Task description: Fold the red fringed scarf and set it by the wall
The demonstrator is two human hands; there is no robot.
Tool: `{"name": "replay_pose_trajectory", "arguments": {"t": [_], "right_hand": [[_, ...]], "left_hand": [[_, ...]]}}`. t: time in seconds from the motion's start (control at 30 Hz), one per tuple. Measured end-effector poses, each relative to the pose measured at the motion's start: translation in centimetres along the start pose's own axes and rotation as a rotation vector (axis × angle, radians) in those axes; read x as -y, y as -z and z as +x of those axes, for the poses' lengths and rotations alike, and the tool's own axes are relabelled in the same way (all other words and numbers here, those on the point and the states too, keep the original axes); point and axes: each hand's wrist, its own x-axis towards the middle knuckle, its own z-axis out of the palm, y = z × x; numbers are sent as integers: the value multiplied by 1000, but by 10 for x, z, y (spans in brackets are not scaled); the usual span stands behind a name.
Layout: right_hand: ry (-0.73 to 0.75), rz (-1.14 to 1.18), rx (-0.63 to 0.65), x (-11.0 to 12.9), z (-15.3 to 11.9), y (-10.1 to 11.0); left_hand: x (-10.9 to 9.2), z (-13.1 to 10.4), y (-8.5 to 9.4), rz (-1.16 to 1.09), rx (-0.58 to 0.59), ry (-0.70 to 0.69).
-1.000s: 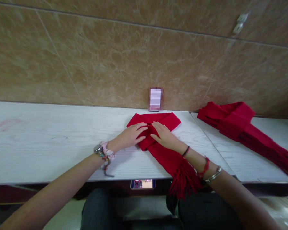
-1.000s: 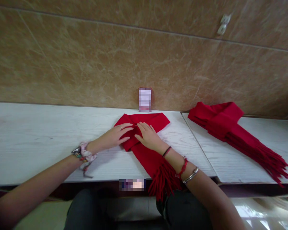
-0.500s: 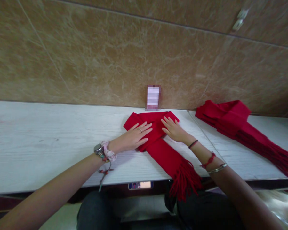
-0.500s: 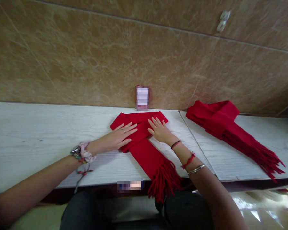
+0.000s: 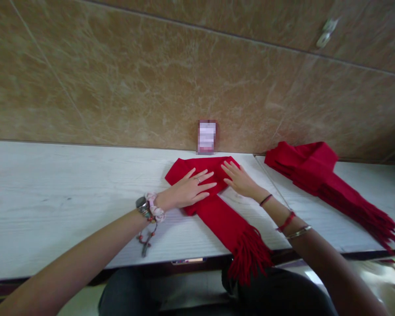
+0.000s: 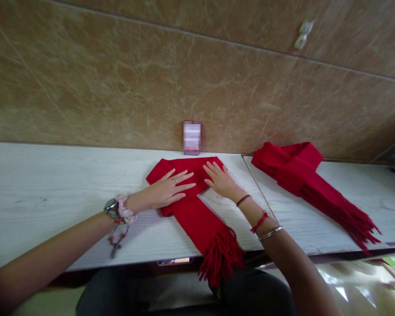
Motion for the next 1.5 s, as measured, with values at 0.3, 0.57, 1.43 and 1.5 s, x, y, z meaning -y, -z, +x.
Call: {"name": "replay_pose_trajectory", "arguments": {"t": [0.3,0.57,1.43,1.5], "right_hand": [[46,-86,-74,-55,-14,-4],[365,-80,-125,-58,-5,0],[357,29,39,-54,0,9],[336,49,27,-51,1,11]], "left_hand": [[-5,12,-11,-52,-20,30],[-47,70,1,81,17,286],[-36,75,-18,-72,34,199],[-32,77,-12,-93,88,110]]}}
